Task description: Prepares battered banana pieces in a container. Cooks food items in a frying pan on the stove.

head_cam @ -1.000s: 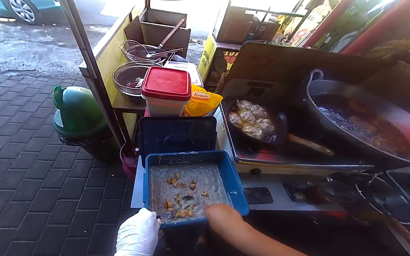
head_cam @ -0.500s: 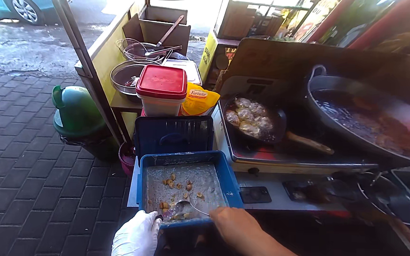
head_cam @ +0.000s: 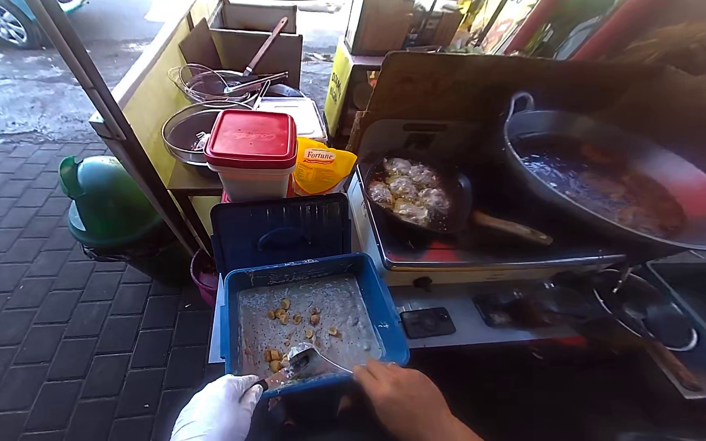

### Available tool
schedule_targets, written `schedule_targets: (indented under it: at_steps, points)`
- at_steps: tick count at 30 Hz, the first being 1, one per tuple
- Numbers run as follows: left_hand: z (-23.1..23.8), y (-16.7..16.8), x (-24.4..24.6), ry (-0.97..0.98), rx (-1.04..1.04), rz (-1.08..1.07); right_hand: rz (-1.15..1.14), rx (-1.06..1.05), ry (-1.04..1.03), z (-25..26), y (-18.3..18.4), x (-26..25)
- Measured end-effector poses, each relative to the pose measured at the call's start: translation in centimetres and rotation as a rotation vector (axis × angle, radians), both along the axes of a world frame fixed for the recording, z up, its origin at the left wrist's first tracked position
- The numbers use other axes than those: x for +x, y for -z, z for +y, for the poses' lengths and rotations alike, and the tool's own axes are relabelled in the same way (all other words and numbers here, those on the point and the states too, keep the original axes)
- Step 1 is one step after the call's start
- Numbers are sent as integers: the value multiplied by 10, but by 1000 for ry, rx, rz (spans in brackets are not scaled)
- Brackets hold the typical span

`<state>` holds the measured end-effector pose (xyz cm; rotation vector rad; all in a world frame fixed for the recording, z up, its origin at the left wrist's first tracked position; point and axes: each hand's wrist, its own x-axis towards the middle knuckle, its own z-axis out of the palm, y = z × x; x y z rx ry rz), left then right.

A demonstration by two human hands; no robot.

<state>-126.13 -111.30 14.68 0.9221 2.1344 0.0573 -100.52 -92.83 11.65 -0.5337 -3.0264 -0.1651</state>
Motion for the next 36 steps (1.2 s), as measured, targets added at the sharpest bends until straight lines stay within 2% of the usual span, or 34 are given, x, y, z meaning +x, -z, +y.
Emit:
schedule_targets:
  at_steps: [6,12,16,18,21,23,26,32,36]
  points:
    - [-12,-5,-11,60,-1,-26,76,-20,150,-18,-1,20]
    - [-4,2,-21,48,0,111,109,-135,73,-17,-11,33]
    - [15,21,-14,91,-84,160,103,-62,57,-2,4,22]
    - [17,25,-13,127,-99,138,-69,-72,167,1,4,2]
    - [14,26,-12,150,-96,123,-588,-329,465,-1,-25,-45]
    - [9,23,-13,150,-94,119,-772,-409,584,-9,-37,-70]
    - [1,16,-15,130,-88,103,-855,-394,592,-28,-43,-92]
    - [-21,3,-14,55,-51,173,-948,-381,444,-51,-50,-130]
    - [-41,2,-14,23,100,203,-879,-337,296,-57,-42,-132]
